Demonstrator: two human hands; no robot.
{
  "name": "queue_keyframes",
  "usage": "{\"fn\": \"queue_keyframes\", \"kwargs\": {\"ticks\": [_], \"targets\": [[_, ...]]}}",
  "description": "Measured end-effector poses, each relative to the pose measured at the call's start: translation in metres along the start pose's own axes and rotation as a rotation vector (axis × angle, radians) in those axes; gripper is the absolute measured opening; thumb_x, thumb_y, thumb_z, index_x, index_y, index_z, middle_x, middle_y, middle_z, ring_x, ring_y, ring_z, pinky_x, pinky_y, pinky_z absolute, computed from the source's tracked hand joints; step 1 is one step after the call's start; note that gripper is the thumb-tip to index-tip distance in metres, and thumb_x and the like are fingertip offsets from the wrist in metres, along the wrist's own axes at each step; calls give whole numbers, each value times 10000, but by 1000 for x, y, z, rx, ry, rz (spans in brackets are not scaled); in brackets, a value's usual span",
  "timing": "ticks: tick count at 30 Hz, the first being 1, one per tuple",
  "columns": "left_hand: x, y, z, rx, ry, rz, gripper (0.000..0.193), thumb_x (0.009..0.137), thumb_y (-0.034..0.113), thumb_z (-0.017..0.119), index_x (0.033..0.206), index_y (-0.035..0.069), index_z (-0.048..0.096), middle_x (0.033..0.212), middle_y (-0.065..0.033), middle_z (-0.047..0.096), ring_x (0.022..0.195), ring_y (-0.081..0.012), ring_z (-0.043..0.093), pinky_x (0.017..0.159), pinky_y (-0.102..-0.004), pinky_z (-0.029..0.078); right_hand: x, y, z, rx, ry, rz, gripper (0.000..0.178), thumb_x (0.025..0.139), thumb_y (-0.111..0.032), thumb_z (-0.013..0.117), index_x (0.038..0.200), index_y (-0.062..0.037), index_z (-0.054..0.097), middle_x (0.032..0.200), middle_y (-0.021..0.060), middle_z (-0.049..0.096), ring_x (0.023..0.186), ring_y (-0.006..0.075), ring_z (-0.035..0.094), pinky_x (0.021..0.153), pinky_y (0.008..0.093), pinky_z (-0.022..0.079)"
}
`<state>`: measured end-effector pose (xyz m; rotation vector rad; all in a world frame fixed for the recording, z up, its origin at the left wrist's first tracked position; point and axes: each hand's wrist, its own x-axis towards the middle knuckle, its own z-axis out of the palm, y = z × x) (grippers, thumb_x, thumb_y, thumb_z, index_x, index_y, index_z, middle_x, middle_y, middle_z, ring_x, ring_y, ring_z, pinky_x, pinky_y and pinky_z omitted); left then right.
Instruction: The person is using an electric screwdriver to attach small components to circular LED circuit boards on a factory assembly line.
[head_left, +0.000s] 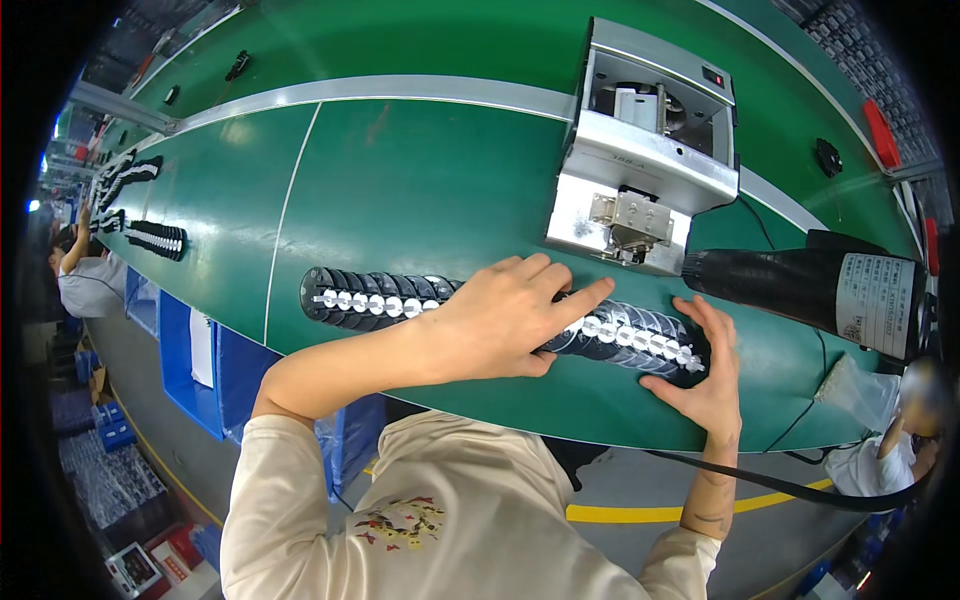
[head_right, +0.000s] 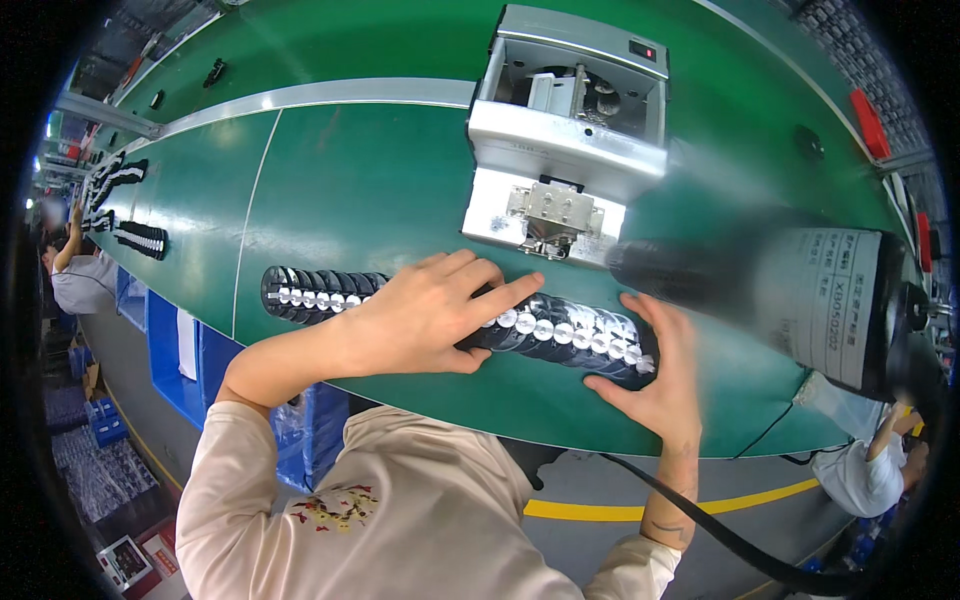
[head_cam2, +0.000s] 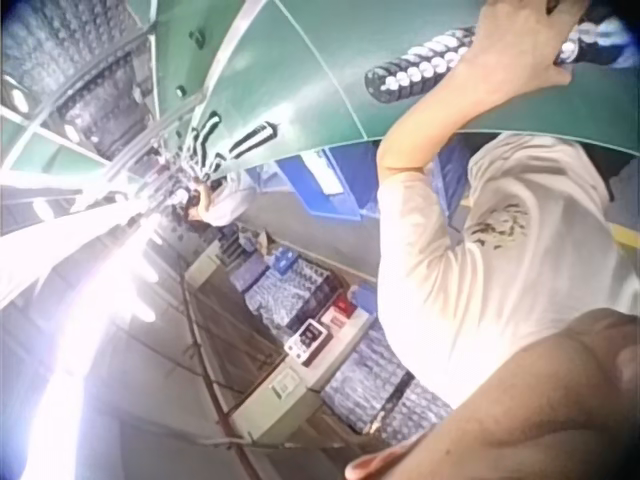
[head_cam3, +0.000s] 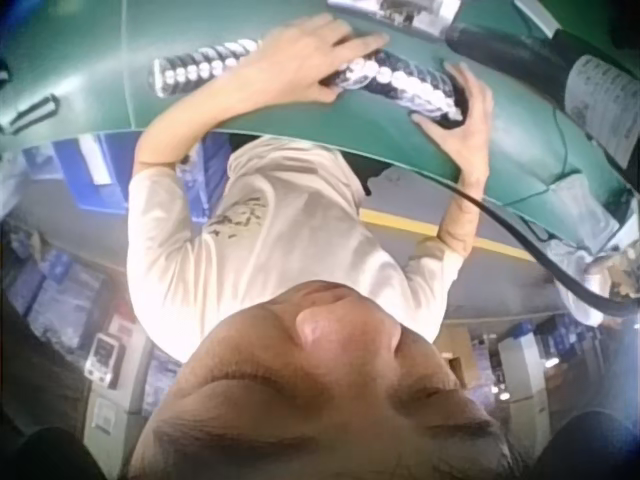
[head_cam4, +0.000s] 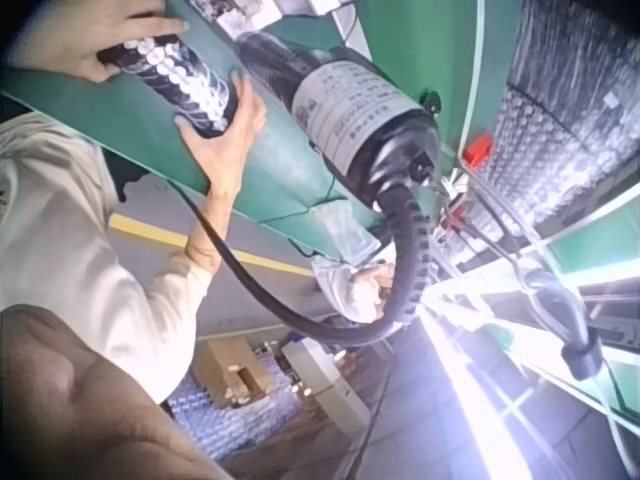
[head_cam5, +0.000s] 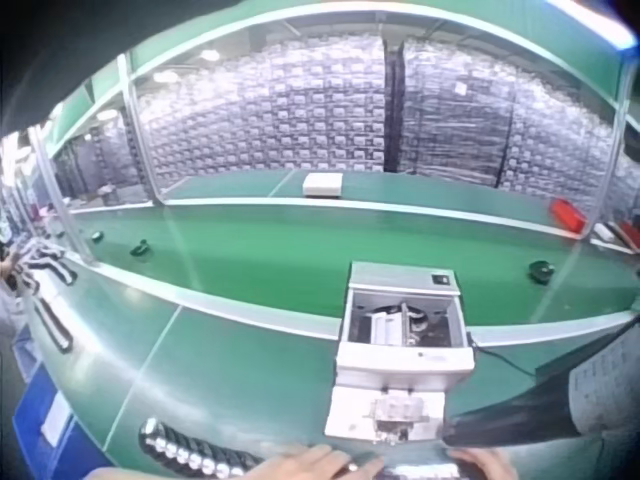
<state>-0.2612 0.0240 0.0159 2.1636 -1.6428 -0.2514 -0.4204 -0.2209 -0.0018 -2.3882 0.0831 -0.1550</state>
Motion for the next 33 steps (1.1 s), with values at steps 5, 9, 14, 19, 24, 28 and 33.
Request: {"fn": "queue_keyframes", "kwargs": {"ticks": [5, 9, 14, 19, 24, 28, 33], "targets": [[0, 3, -2, 15, -19, -10, 812, 616, 187, 778, 1349, 72, 451, 969, -100, 563, 904, -271, 562, 799, -366, 506, 1, -4, 1, -22, 1, 19, 967, 480, -134, 865, 1335, -36, 423, 1211, 133, 603, 1155, 313, 489, 1003, 408, 360], [-8, 0, -8, -47, -42, -49, 836, 622, 183, 788, 1369, 76, 429, 1053, -103, 580, 972, -273, 559, 831, -367, 493, 1, -3, -4, -61, -35, 20, 937, 488, -114, 855, 1323, -33, 436, 1191, 122, 604, 1118, 310, 510, 976, 404, 388], [-25, -7, -21, -29, -31, -77, 843, 625, 185, 790, 1376, 77, 422, 1107, -97, 588, 1027, -279, 549, 873, -383, 464, 10, -6, -21, -136, -155, -43, 796, 578, -115, 790, 1298, -43, 458, 1164, 101, 582, 1068, 309, 504, 946, 399, 393], [-44, -16, -34, -20, -18, -169, 848, 600, 185, 801, 1359, 60, 444, 1060, -121, 595, 1021, -301, 545, 882, -403, 444, 3, 5, -43, -201, -140, 15, 797, 521, -6, 723, 1273, -25, 459, 1113, 120, 586, 1043, 301, 539, 938, 382, 424], [-59, -24, -39, 0, 6, -220, 834, 568, 171, 808, 1321, 33, 477, 1074, -135, 599, 1031, -319, 539, 882, -414, 439, -20, 31, -71, -227, -20, 207, 625, 598, -107, 726, 1188, -40, 532, 1136, 109, 584, 1040, 282, 538, 939, 368, 417], [-61, -27, -39, 15, 13, -191, 807, 565, 165, 808, 1299, 30, 500, 1079, -130, 603, 1009, -315, 537, 880, -408, 437, -35, 51, -91, -276, 51, 280, 635, 615, -73, 703, 1222, -37, 519, 1167, 122, 578, 1120, 282, 534, 981, 369, 403], [-58, -32, -38, -1, 27, -154, 777, 573, 166, 806, 1281, 28, 518, 1068, -125, 611, 998, -313, 537, 882, -403, 435, -54, 65, -111, -345, 104, 336, 695, 613, -46, 703, 1273, -51, 486, 1210, 113, 579, 1161, 277, 527, 1001, 381, 398]]}}
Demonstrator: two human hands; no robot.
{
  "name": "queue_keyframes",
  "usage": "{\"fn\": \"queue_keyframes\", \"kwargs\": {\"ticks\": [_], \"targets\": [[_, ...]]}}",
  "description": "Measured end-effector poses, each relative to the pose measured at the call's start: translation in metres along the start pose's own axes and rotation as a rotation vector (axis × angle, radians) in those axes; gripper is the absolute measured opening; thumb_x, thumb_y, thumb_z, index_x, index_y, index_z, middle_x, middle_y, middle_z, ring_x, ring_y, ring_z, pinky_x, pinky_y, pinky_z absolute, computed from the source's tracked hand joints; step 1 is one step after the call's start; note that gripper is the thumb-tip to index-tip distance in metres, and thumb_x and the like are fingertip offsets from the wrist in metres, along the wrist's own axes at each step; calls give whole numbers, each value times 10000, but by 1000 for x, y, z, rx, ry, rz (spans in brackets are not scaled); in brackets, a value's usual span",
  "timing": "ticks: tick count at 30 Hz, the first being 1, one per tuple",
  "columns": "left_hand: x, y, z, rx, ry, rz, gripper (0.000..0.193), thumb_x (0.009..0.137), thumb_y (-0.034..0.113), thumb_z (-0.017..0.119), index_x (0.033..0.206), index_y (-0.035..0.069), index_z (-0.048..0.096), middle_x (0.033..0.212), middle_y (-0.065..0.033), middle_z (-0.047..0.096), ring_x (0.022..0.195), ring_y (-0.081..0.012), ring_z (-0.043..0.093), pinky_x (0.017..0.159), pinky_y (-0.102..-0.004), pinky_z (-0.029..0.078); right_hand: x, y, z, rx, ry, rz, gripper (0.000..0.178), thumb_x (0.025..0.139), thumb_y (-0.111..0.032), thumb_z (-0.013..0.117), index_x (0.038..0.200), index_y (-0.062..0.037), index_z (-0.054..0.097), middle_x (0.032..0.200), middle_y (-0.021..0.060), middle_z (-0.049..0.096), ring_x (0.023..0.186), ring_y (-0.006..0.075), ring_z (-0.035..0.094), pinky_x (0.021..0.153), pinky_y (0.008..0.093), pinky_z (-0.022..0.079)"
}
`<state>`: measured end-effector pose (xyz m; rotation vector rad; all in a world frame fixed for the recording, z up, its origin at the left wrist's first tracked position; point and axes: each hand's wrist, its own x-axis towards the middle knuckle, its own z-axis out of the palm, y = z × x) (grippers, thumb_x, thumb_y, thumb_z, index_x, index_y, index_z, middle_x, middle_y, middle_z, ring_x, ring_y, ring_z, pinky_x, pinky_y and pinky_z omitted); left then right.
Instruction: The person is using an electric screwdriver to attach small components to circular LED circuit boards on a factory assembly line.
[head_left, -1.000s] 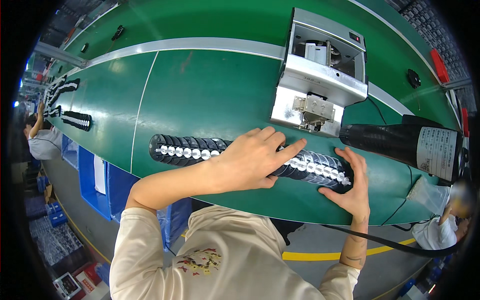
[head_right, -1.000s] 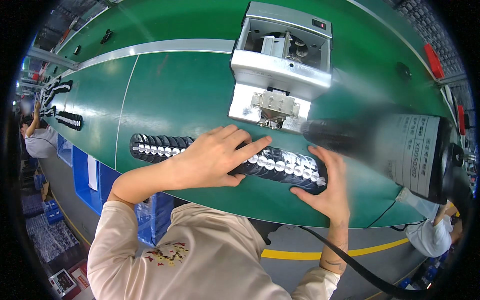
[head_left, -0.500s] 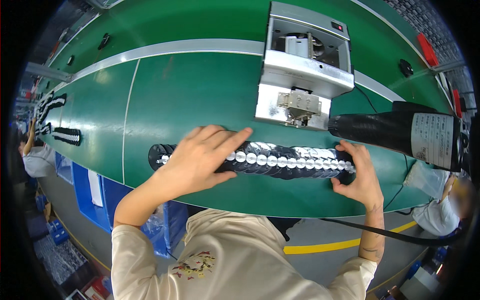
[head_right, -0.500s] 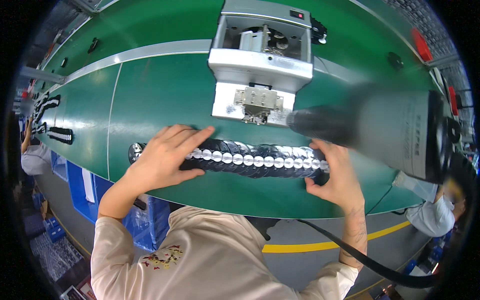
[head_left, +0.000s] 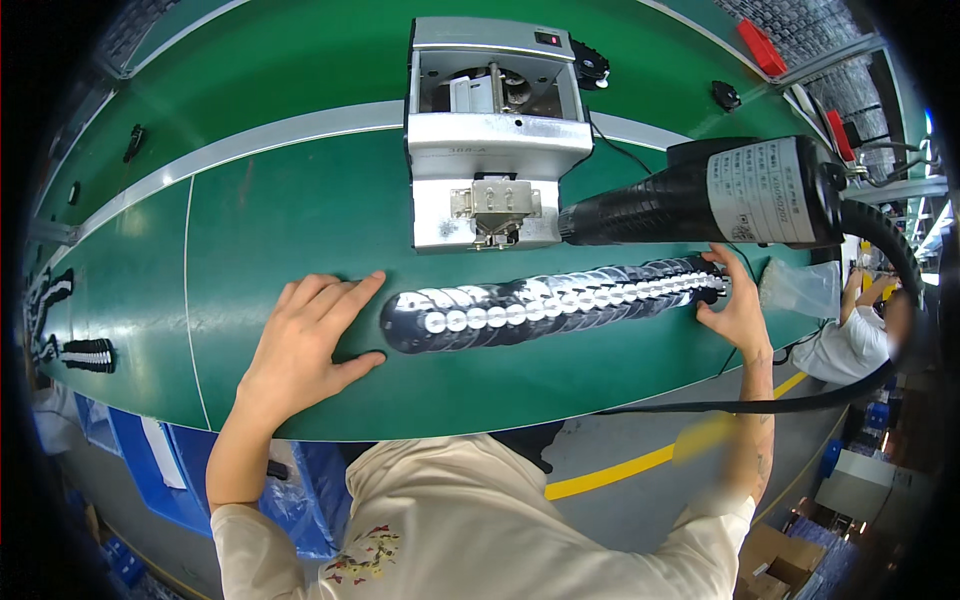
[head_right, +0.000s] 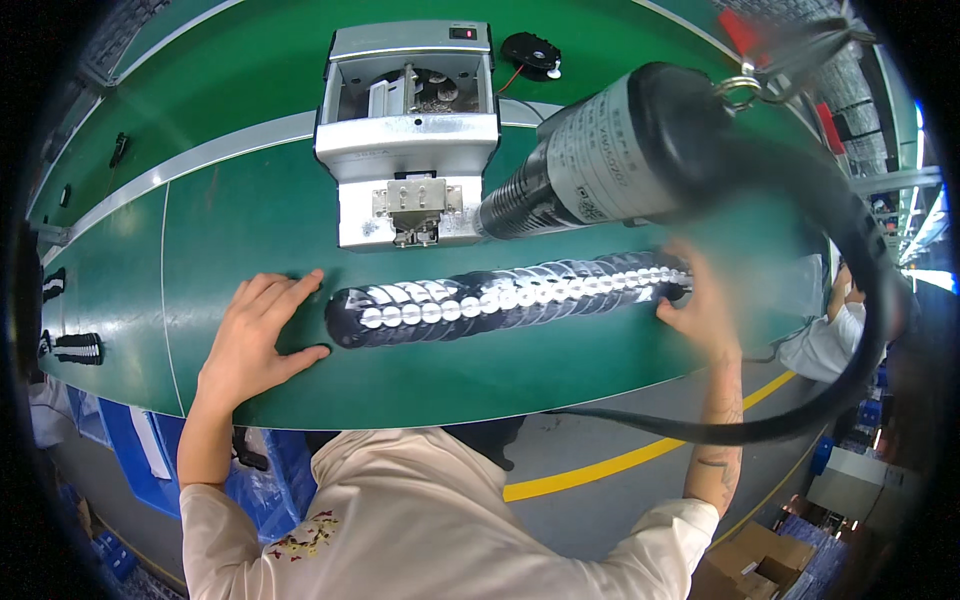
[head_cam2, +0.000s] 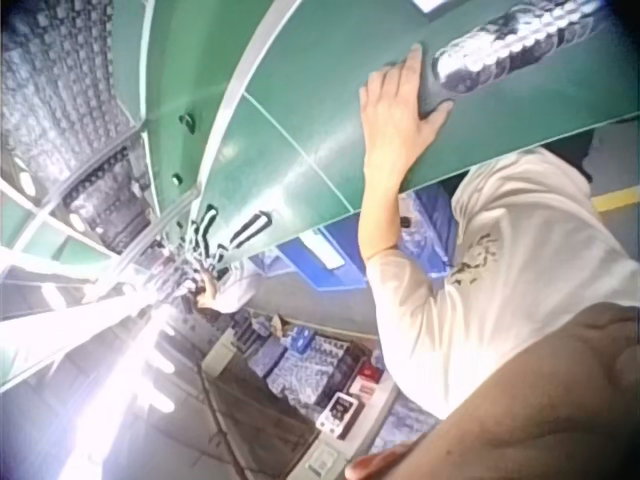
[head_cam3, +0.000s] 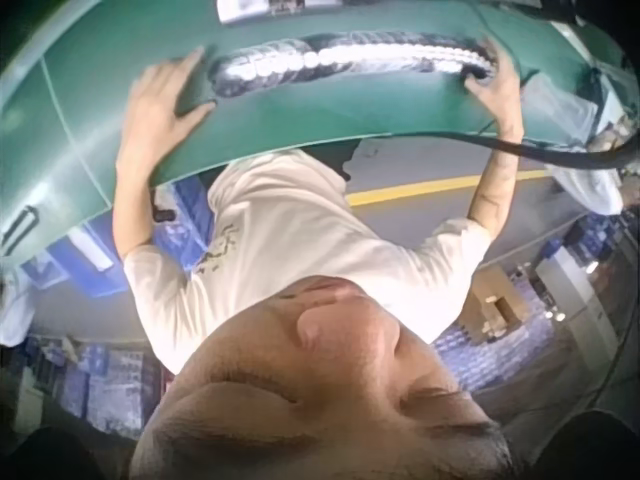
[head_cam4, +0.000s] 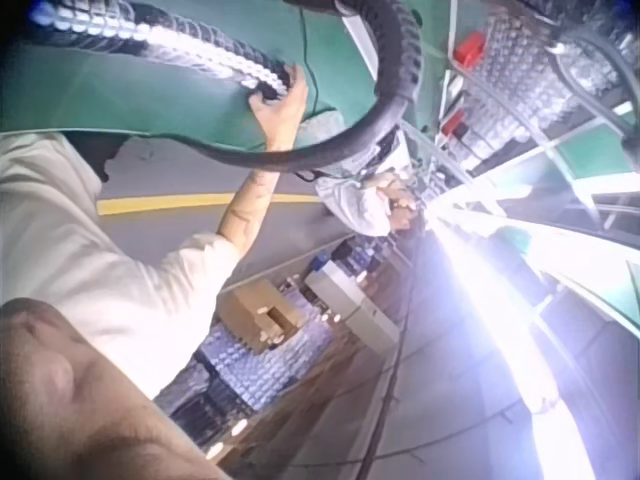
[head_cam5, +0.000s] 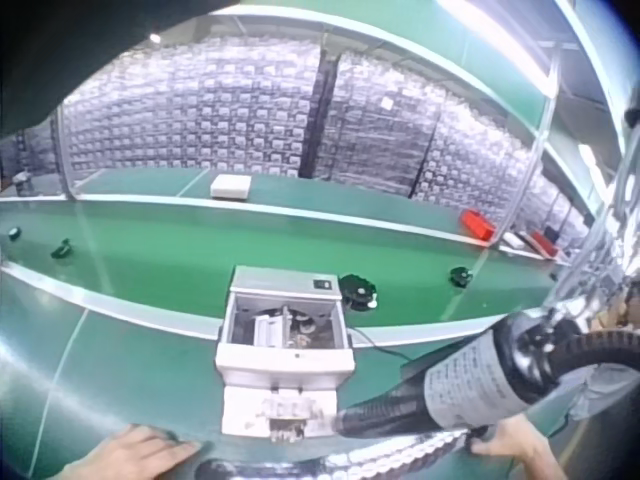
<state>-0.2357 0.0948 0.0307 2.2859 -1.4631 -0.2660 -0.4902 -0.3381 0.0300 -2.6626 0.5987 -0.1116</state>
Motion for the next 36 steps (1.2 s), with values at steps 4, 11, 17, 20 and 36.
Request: {"fn": "queue_keyframes", "kwargs": {"ticks": [4, 11, 17, 20, 36], "targets": [[0, -2, 1, 6, 11, 15, 753, 587, 161, 802, 1273, 25, 523, 1084, -133, 609, 1004, -314, 538, 891, -404, 433, -5, 29, -10, -116, 34, 13, 762, 574, -19, 640, 1309, -38, 440, 1161, 150, 608, 1122, 320, 555, 957, 378, 409], [2, -8, -2, -14, 14, 7, 699, 635, 157, 776, 1279, 53, 524, 1114, -113, 601, 1048, -290, 533, 898, -393, 428, -16, 56, -32, -321, 114, 40, 809, 583, 6, 615, 1361, -22, 393, 1328, 180, 501, 1264, 328, 457, 1063, 367, 339], [-47, -38, -23, -23, 9, -85, 648, 684, 143, 737, 1290, 82, 516, 1132, -128, 586, 1077, -311, 541, 931, -404, 435, -83, -39, -64, 284, 326, -12, 741, 767, -86, 648, 1424, -15, 311, 1392, 146, 450, 1254, 265, 459, 1014, 388, 377], [-73, -63, -40, 26, 53, -166, 669, 677, 89, 701, 1312, 78, 490, 1153, -145, 573, 1112, -312, 515, 957, -407, 417, -109, -90, -49, 177, -75, -989, 748, 783, -362, 730, 1380, -62, 393, 1483, 195, 257, 1109, 383, 553, 894, 455, 493], [-287, -275, -161, 744, -287, -966, 1091, 579, -102, 658, 1498, 231, 173, 1237, -103, 521, 1216, -282, 483, 1022, -478, 365, -42, -252, 103, 864, -976, -462, 616, 635, -46, 758, 1216, -4, 557, 1083, 158, 651, 972, 258, 632, 861, 344, 484]]}}
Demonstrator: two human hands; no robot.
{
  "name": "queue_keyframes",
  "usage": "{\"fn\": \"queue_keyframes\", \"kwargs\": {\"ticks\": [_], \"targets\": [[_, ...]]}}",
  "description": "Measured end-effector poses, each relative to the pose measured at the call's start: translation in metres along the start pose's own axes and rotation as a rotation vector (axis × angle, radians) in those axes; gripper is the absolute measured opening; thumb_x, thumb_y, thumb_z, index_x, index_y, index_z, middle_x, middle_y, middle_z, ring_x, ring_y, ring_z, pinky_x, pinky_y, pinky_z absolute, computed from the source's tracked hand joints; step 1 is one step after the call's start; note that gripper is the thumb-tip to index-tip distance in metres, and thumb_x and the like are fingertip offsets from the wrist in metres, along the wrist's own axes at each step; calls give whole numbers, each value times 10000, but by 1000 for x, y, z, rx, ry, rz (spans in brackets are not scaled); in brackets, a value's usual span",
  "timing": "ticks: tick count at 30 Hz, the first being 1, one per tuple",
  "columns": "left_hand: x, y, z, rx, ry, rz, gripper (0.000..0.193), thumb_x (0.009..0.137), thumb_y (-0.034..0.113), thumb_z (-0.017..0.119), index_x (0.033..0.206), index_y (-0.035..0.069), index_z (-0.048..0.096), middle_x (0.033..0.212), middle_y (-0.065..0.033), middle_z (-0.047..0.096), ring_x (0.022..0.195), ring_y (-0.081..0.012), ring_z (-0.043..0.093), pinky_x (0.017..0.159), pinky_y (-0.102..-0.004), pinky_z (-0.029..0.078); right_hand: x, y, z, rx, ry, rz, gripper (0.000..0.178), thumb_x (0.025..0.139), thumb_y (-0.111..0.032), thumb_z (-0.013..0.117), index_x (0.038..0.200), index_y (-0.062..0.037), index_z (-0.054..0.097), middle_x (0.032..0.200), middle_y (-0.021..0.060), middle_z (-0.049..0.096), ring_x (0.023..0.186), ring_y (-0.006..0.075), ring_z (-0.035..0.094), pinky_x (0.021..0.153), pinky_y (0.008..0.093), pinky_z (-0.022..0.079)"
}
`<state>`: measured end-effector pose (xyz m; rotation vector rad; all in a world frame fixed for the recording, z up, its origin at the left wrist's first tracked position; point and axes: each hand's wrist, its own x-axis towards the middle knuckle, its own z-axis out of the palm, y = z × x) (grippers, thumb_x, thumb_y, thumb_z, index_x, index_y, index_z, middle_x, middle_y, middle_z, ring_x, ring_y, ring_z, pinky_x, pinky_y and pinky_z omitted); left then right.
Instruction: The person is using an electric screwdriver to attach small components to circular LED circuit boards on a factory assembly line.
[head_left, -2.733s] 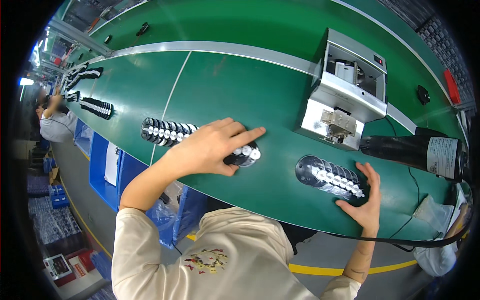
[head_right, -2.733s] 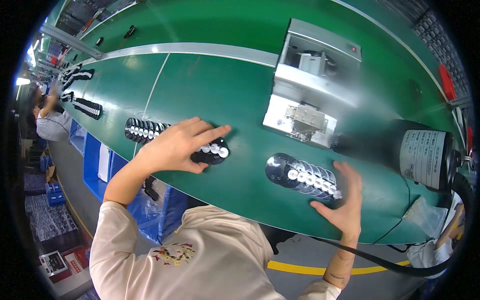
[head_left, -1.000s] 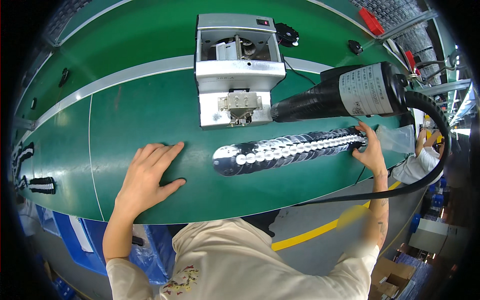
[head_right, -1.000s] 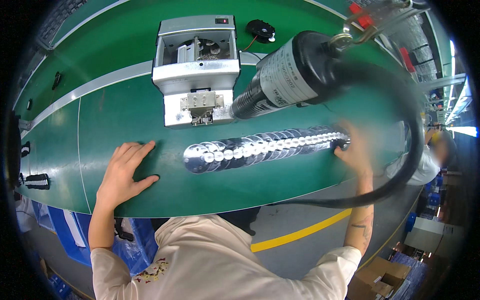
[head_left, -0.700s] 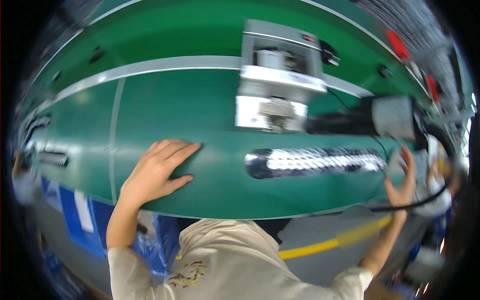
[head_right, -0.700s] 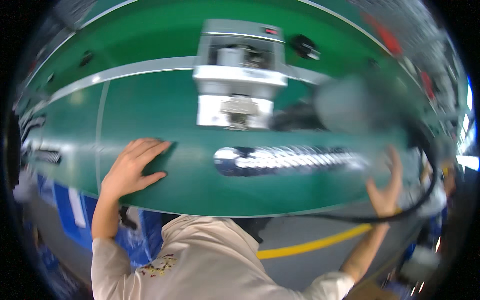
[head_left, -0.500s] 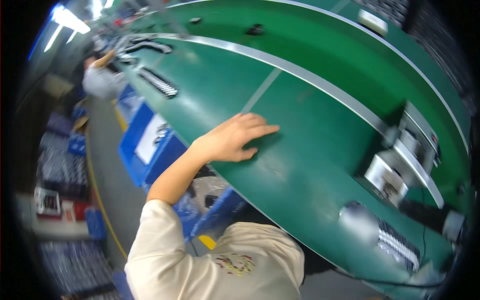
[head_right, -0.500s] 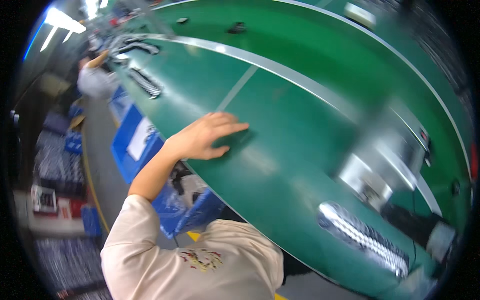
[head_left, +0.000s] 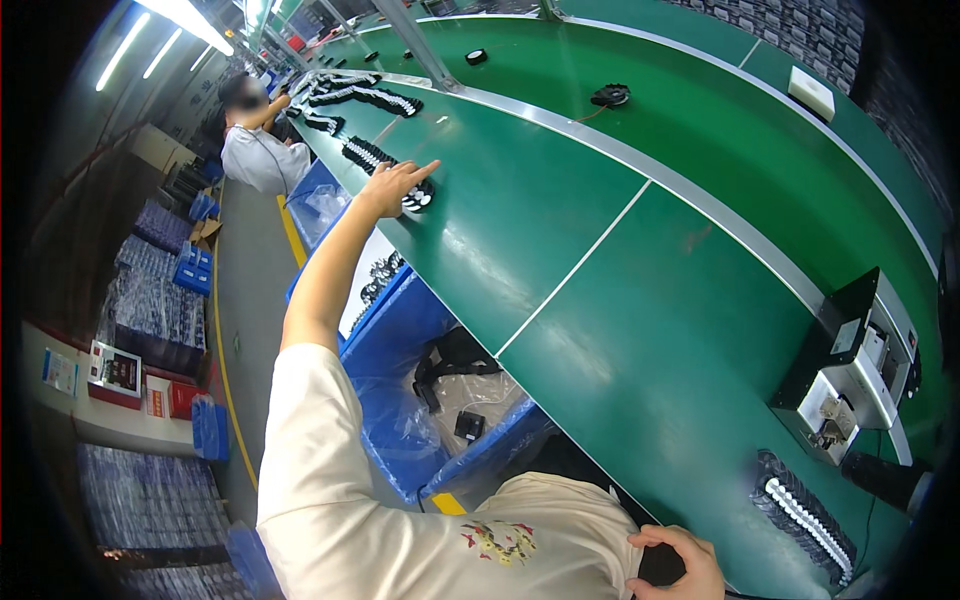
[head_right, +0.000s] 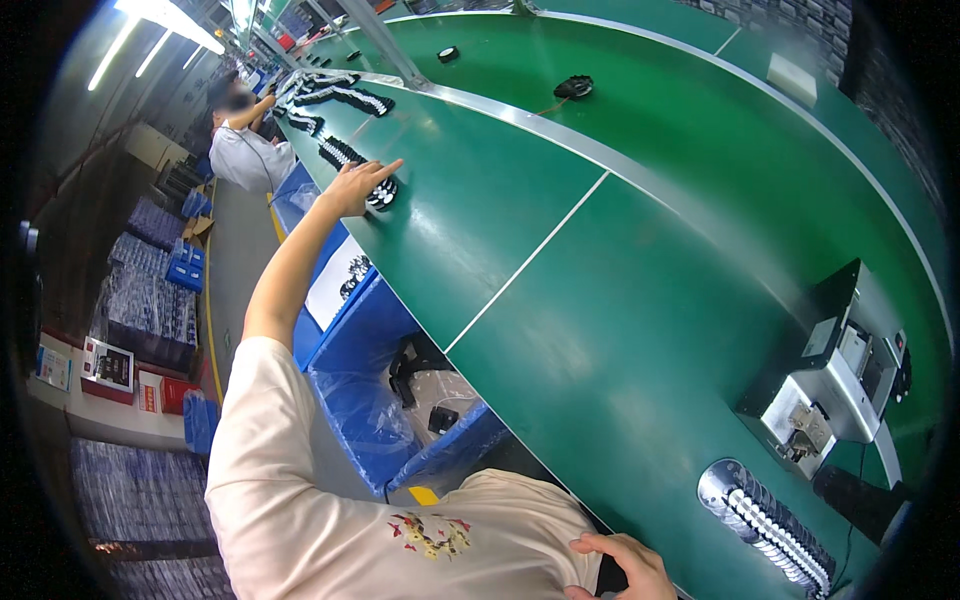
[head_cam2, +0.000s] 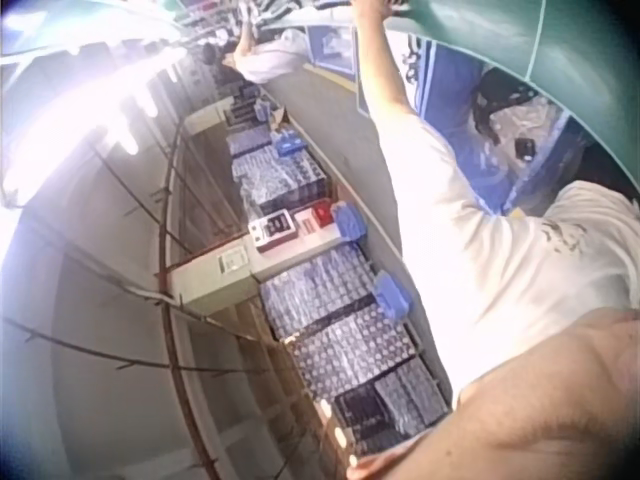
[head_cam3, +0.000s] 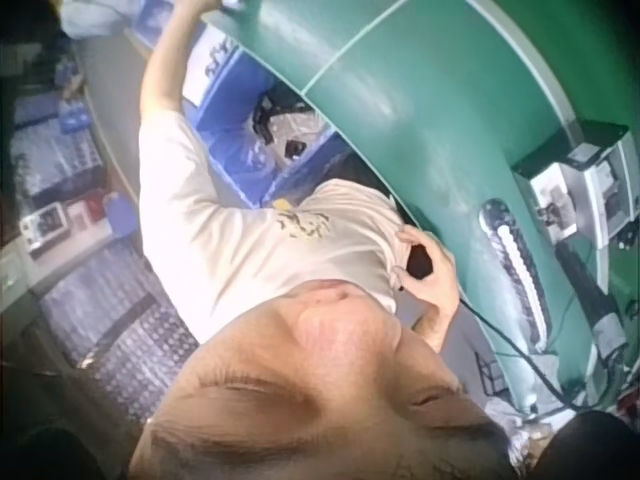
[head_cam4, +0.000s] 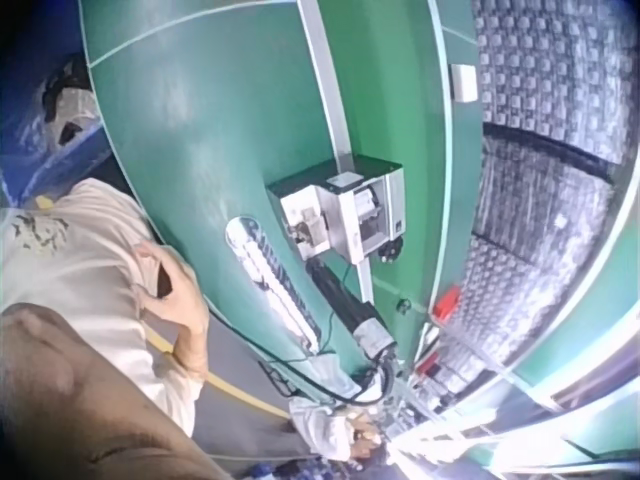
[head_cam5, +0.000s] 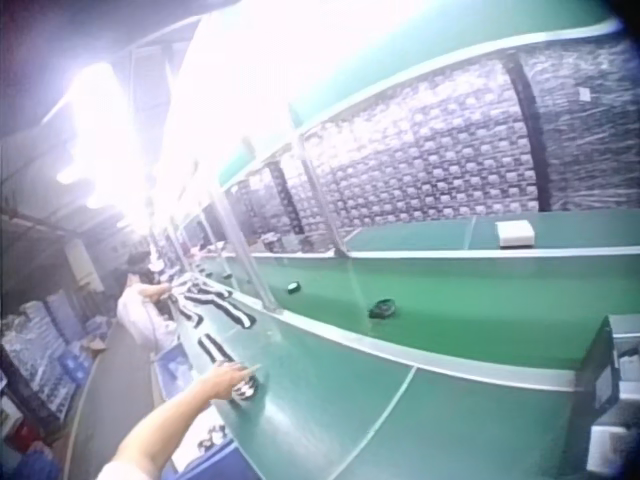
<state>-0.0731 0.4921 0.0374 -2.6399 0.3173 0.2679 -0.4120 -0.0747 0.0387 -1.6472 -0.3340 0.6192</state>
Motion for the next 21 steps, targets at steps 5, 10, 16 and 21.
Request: {"fn": "queue_keyframes", "kwargs": {"ticks": [5, 10, 16, 21], "targets": [[8, 0, 2, 42, 55, 82, 1128, 563, -67, 710, 1499, 223, 150, 1106, -95, 564, 1061, -294, 564, 993, -432, 407, 3, 1, 5, -30, 9, 32, 647, 631, -55, 770, 1237, -7, 548, 1081, 152, 654, 978, 253, 630, 874, 341, 480], [3, 4, 1, -3, 72, 92, 1147, 570, -69, 708, 1506, 219, 110, 1011, -121, 598, 959, -318, 603, 957, -403, 431, 2, 2, 7, -36, 3, 33, 678, 626, -65, 784, 1256, -12, 538, 1083, 146, 653, 986, 247, 624, 878, 340, 479], [-2, 30, -16, 21, 70, 181, 1147, 572, -92, 676, 1506, 240, 99, 1022, -122, 599, 966, -326, 604, 992, -432, 414, -1, 3, 7, -42, -5, 37, 713, 627, -76, 792, 1282, -21, 518, 1092, 141, 647, 988, 245, 617, 881, 341, 476], [-11, 75, -40, 34, 114, 301, 1152, 569, -68, 674, 1509, 230, 78, 1029, -114, 604, 972, -305, 609, 1010, -455, 400, -1, 2, 5, -79, -26, 27, 739, 631, -86, 792, 1307, -36, 497, 1105, 143, 637, 992, 259, 614, 884, 343, 473]]}}
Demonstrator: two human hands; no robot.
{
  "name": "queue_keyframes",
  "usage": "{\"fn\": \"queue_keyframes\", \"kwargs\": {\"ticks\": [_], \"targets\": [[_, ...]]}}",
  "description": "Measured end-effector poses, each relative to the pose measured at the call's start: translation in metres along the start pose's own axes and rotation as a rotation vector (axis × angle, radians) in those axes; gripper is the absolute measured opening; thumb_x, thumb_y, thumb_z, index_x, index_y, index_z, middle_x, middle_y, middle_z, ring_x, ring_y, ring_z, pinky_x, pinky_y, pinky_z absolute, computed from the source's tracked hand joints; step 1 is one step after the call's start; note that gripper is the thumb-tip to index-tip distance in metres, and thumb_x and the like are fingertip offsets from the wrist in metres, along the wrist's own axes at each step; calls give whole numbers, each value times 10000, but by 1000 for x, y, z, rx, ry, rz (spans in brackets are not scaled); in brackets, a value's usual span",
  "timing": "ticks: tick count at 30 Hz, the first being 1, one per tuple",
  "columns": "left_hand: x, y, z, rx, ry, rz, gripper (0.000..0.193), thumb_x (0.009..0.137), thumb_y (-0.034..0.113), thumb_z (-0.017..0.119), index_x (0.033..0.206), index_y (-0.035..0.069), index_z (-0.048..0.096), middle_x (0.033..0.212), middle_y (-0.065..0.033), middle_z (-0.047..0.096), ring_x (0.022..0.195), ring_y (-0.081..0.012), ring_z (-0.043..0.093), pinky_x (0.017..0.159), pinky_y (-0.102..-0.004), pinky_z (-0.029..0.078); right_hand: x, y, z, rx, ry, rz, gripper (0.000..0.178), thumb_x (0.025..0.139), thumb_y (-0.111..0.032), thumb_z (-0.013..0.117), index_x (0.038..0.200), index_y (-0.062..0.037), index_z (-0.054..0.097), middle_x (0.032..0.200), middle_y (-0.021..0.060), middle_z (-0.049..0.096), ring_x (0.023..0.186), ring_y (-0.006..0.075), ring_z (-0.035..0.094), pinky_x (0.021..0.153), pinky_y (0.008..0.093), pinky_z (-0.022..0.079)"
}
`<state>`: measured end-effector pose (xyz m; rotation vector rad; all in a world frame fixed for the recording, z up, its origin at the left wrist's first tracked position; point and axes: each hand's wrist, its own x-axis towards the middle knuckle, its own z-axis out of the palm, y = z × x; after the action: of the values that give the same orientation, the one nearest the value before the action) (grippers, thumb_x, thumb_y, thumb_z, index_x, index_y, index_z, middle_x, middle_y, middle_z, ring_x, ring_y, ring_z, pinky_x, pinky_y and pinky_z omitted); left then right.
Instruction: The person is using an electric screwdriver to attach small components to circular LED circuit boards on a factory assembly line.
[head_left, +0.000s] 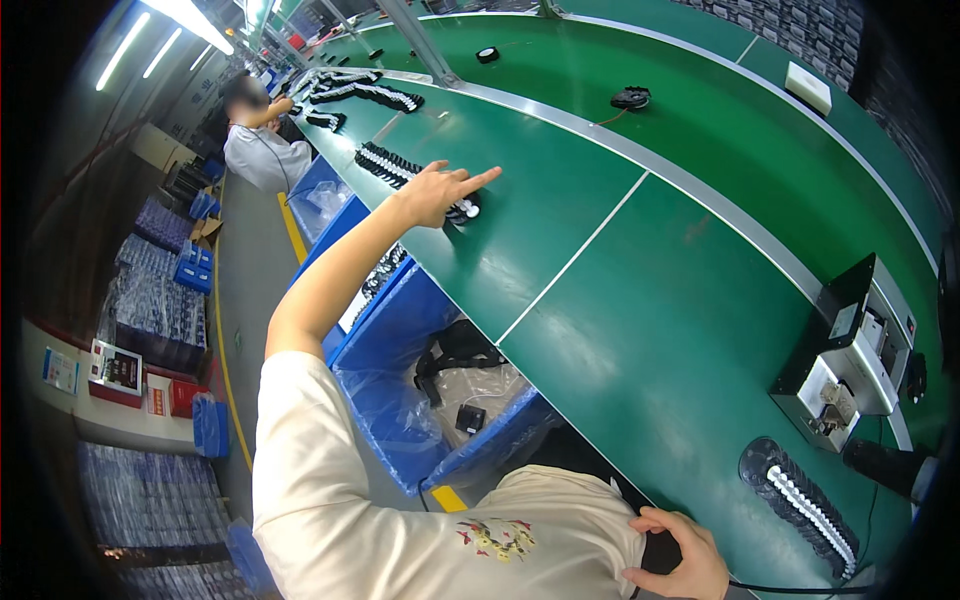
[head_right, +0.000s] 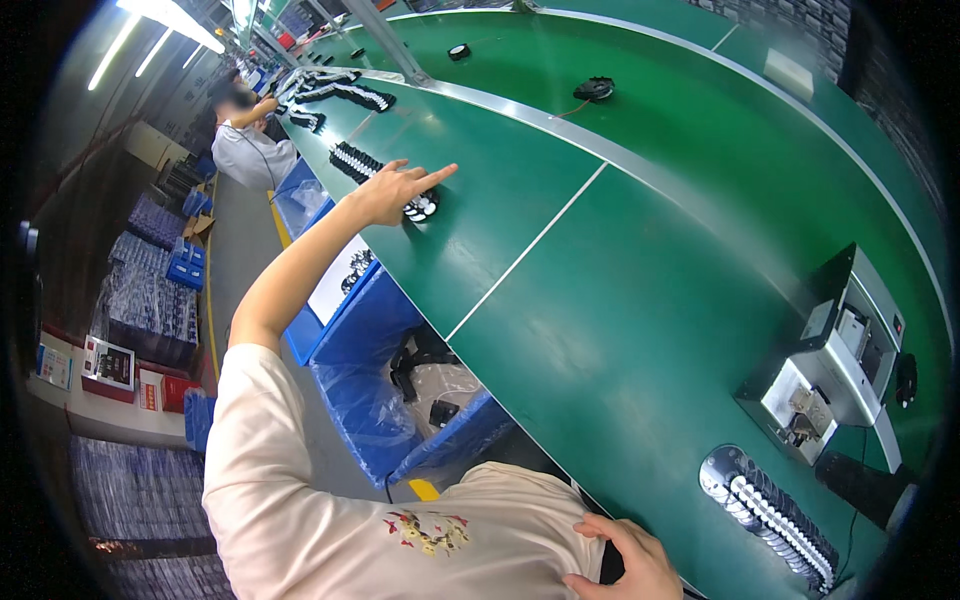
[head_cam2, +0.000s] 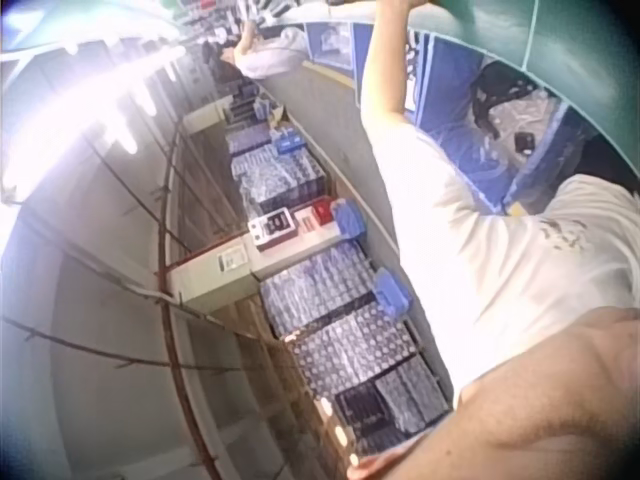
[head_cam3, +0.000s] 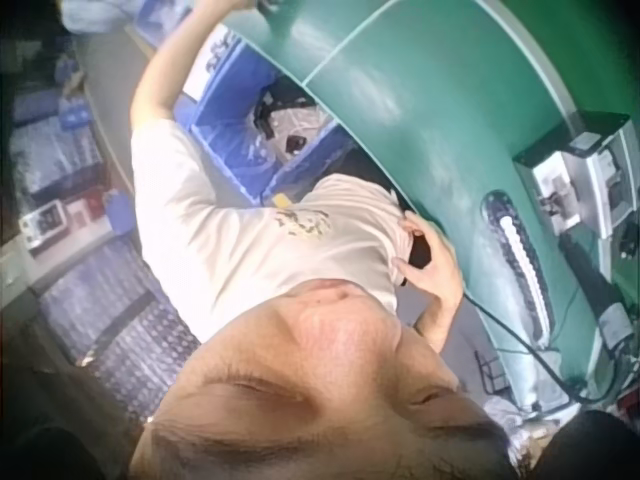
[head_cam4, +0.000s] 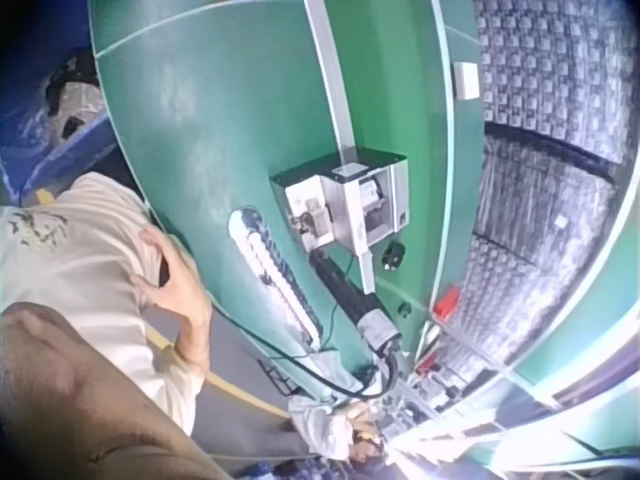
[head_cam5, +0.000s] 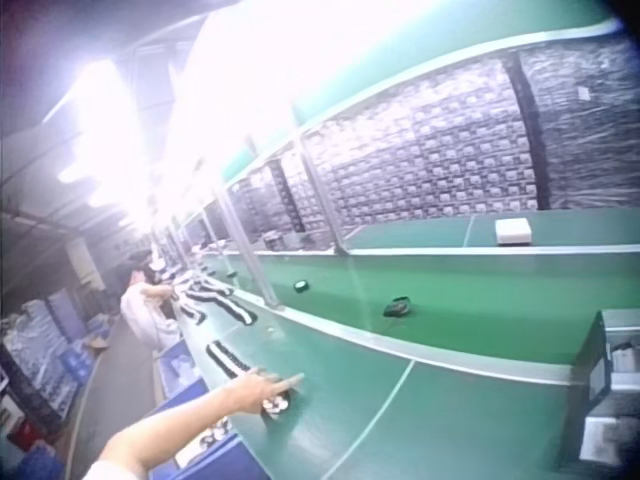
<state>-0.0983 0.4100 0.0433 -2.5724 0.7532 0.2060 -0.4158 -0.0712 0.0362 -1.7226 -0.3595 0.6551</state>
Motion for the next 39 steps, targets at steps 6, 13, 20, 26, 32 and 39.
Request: {"fn": "queue_keyframes", "kwargs": {"ticks": [6, 13, 20, 26, 32, 39], "targets": [[12, 68, -42, 2, 37, 177, 1127, 567, -6, 718, 1506, 170, 120, 998, -99, 618, 954, -280, 614, 1006, -436, 409, 3, 2, -1, 12, -16, -3, 753, 650, -90, 781, 1335, -51, 469, 1155, 147, 617, 1016, 269, 612, 901, 356, 471], [30, 109, -106, -232, -171, 246, 1192, 537, 156, 788, 1506, 153, 94, 1404, -196, 429, 1250, -328, 473, 1092, -477, 320, 7, 11, -1, -139, 82, -163, 791, 604, -199, 862, 1275, 7, 498, 1069, 117, 673, 944, 230, 650, 834, 318, 514], [206, 76, -103, -465, 335, 119, 731, 651, 46, 676, 1336, 66, 423, 1291, -208, 506, 1195, -361, 487, 1032, -396, 395, 8, 4, -8, -36, 375, -225, 642, 656, -166, 832, 1207, 3, 549, 971, 143, 686, 879, 253, 671, 803, 346, 523], [308, 50, -75, -409, 402, 206, 967, 580, -89, 615, 1448, 221, 320, 1469, -267, 279, 1353, -404, 303, 1107, -447, 321, -18, 13, -38, 332, 1152, -597, 423, 717, -60, 773, 1041, 52, 525, 662, 101, 592, 557, 195, 587, 493, 290, 487], [325, 59, -96, -449, 372, 364, 724, 553, -9, 654, 1260, 60, 511, 1115, -199, 587, 1077, -390, 535, 953, -405, 437, -41, 21, -89, 38, 1646, -711, 744, 761, -317, 776, 1286, 20, 370, 1008, 100, 520, 866, 200, 548, 677, 301, 482], [242, 91, -140, -501, 457, 342, 657, 562, 6, 641, 1210, -29, 537, 1033, -174, 546, 992, -324, 564, 915, -339, 447, -11, -10, -148, -177, 1391, -612, 964, 527, -107, 917, 1334, -10, 398, 1239, 85, 529, 1072, 153, 530, 902, 298, 444]]}}
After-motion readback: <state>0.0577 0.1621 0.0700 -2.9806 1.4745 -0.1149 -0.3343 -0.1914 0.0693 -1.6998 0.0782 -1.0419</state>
